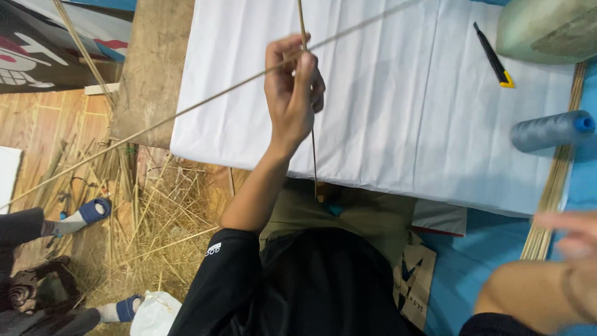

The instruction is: Assembling a kite frame by tying and securing bamboo sticks with thread.

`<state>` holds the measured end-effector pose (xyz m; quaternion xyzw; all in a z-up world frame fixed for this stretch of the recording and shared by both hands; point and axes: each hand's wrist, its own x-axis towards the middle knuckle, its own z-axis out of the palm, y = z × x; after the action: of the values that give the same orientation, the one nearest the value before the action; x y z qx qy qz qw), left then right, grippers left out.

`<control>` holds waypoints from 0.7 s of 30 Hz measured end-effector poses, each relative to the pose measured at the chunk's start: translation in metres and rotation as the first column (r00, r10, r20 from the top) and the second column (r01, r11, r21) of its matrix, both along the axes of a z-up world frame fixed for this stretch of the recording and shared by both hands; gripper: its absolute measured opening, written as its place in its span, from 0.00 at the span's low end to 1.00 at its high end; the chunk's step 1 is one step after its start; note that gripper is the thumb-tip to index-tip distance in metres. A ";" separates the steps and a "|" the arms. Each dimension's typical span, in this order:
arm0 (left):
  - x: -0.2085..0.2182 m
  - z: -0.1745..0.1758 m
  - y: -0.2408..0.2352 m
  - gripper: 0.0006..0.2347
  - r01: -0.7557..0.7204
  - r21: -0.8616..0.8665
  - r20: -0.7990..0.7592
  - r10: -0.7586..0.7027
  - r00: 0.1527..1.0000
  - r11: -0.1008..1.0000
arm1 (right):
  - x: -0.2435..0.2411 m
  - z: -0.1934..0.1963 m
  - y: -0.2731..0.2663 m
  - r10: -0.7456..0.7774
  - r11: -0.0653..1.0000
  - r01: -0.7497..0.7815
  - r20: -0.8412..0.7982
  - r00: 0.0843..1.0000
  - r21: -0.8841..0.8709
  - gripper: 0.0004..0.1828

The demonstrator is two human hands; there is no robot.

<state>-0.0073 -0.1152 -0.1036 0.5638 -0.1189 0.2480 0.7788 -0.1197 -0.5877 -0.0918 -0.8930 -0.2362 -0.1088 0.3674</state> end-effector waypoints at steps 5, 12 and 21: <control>-0.013 -0.025 -0.014 0.07 -0.011 0.004 -0.030 0.012 0.999 1.000 | -0.009 0.034 0.089 0.409 0.910 -0.385 -0.191 0.892 0.151 0.16; -0.023 -0.057 -0.032 0.07 0.060 -0.096 -0.025 -0.063 0.998 0.994 | 0.051 -0.041 0.164 0.114 0.991 -0.056 -0.560 0.821 0.120 0.50; -0.040 -0.046 -0.040 0.04 -0.053 0.051 0.051 0.051 0.997 0.997 | 0.102 -0.049 0.292 0.562 0.654 -0.042 -0.448 0.696 0.755 0.38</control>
<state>-0.0471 -0.1552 -0.1500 0.5804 -0.1301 0.2790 0.7539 -0.0175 -0.2955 -0.1410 -0.6085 -0.1910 0.1952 0.7451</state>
